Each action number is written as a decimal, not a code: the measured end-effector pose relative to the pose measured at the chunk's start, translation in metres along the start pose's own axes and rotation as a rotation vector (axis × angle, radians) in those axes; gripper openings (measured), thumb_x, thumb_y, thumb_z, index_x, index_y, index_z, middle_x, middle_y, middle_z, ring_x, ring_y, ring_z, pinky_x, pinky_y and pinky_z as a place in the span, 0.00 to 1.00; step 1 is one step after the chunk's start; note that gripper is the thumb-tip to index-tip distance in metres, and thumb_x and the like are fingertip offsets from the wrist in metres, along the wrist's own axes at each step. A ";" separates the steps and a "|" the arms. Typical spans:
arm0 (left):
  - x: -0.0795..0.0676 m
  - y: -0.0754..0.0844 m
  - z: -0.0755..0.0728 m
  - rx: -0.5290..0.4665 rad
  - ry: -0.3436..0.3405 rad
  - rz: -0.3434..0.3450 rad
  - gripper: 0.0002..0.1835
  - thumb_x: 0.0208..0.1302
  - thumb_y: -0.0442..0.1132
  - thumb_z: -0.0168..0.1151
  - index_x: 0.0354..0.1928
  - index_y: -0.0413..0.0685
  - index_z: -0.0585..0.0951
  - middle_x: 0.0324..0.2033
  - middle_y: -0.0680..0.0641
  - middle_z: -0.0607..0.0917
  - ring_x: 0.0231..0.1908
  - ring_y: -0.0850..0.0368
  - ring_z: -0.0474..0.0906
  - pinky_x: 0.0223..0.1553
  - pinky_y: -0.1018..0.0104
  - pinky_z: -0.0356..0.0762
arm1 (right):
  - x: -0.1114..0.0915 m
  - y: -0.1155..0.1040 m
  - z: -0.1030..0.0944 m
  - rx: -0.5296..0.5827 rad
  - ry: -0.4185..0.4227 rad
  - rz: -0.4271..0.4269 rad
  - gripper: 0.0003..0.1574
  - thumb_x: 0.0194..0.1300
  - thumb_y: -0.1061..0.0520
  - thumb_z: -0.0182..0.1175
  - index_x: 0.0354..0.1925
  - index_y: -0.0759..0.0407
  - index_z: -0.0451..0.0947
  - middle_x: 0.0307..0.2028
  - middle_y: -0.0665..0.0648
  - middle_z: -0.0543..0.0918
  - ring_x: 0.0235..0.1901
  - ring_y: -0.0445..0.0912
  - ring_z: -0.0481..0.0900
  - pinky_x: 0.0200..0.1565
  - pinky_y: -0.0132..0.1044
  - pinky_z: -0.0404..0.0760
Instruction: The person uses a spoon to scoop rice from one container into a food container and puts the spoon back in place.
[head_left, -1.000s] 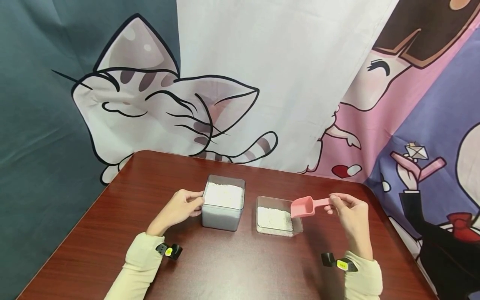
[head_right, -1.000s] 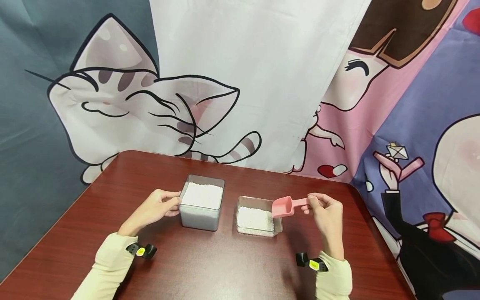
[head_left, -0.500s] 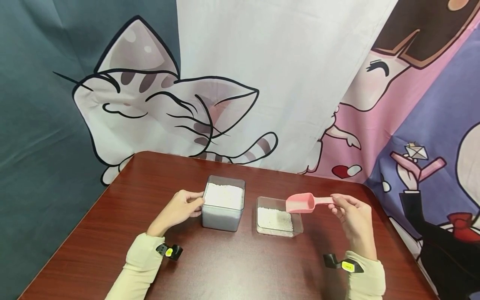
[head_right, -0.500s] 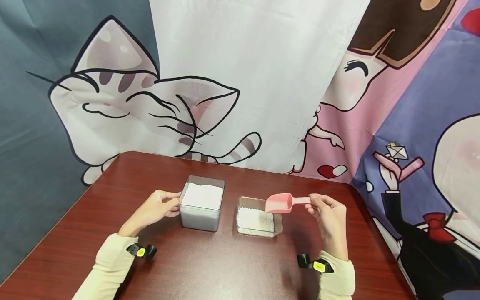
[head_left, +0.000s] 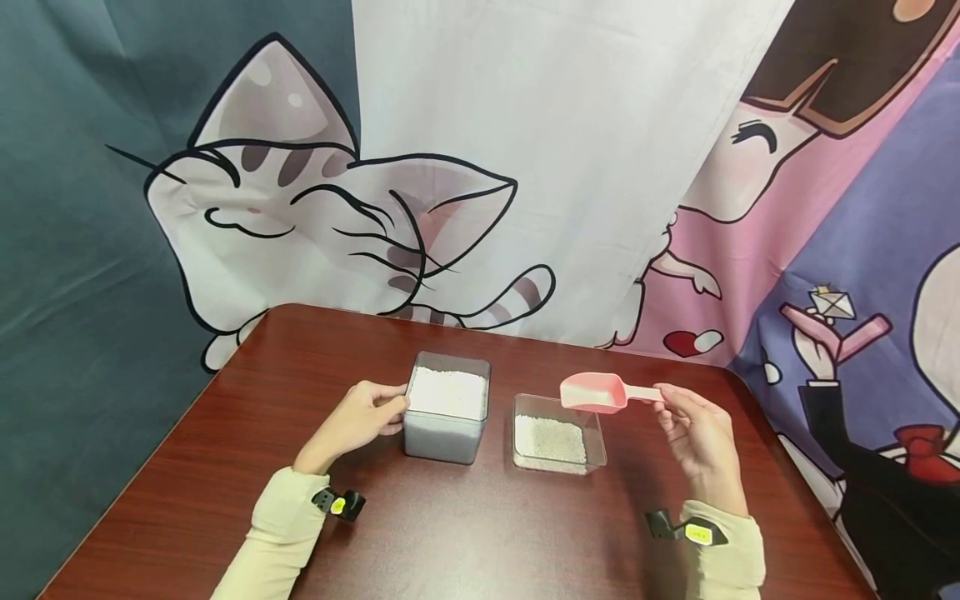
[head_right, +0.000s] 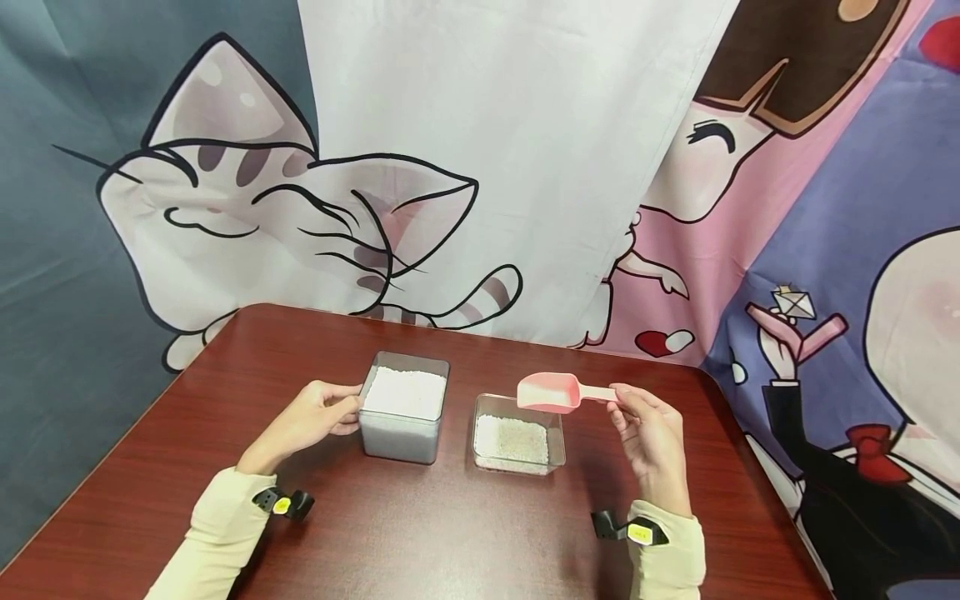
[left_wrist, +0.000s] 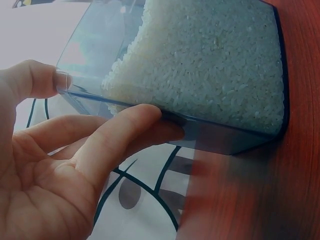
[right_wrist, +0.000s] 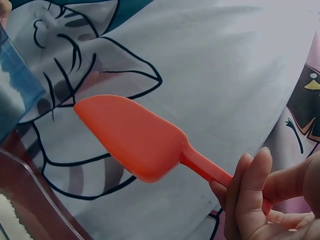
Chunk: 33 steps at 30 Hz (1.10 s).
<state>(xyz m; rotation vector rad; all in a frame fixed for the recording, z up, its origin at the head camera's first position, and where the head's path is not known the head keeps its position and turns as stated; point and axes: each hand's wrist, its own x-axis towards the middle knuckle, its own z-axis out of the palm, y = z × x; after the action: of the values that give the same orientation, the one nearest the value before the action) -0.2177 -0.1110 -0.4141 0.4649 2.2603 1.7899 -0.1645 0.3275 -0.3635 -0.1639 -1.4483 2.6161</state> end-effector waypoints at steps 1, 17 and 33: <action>0.000 0.000 0.000 0.000 0.000 0.001 0.22 0.63 0.35 0.53 0.56 0.27 0.71 0.52 0.32 0.76 0.41 0.52 0.80 0.37 0.62 0.82 | 0.000 0.000 0.000 0.003 -0.003 0.005 0.14 0.64 0.70 0.50 0.32 0.66 0.84 0.26 0.60 0.85 0.21 0.42 0.80 0.23 0.25 0.80; -0.001 -0.001 0.001 0.003 0.009 -0.001 0.23 0.62 0.36 0.54 0.56 0.29 0.71 0.50 0.32 0.77 0.40 0.52 0.81 0.36 0.60 0.82 | 0.000 0.005 0.007 -0.003 -0.014 0.006 0.14 0.64 0.69 0.51 0.32 0.66 0.84 0.26 0.59 0.85 0.21 0.42 0.80 0.24 0.24 0.80; 0.000 -0.001 0.003 0.021 0.035 0.000 0.22 0.62 0.35 0.53 0.55 0.28 0.72 0.49 0.33 0.78 0.37 0.54 0.81 0.35 0.61 0.83 | 0.001 0.030 0.049 -0.086 -0.062 -0.011 0.12 0.63 0.69 0.52 0.32 0.66 0.83 0.26 0.57 0.85 0.21 0.41 0.80 0.27 0.25 0.81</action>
<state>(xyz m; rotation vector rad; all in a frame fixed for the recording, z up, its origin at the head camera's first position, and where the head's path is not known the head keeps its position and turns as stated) -0.2168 -0.1083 -0.4163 0.4409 2.3047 1.7888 -0.1754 0.2712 -0.3636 -0.0853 -1.5783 2.5736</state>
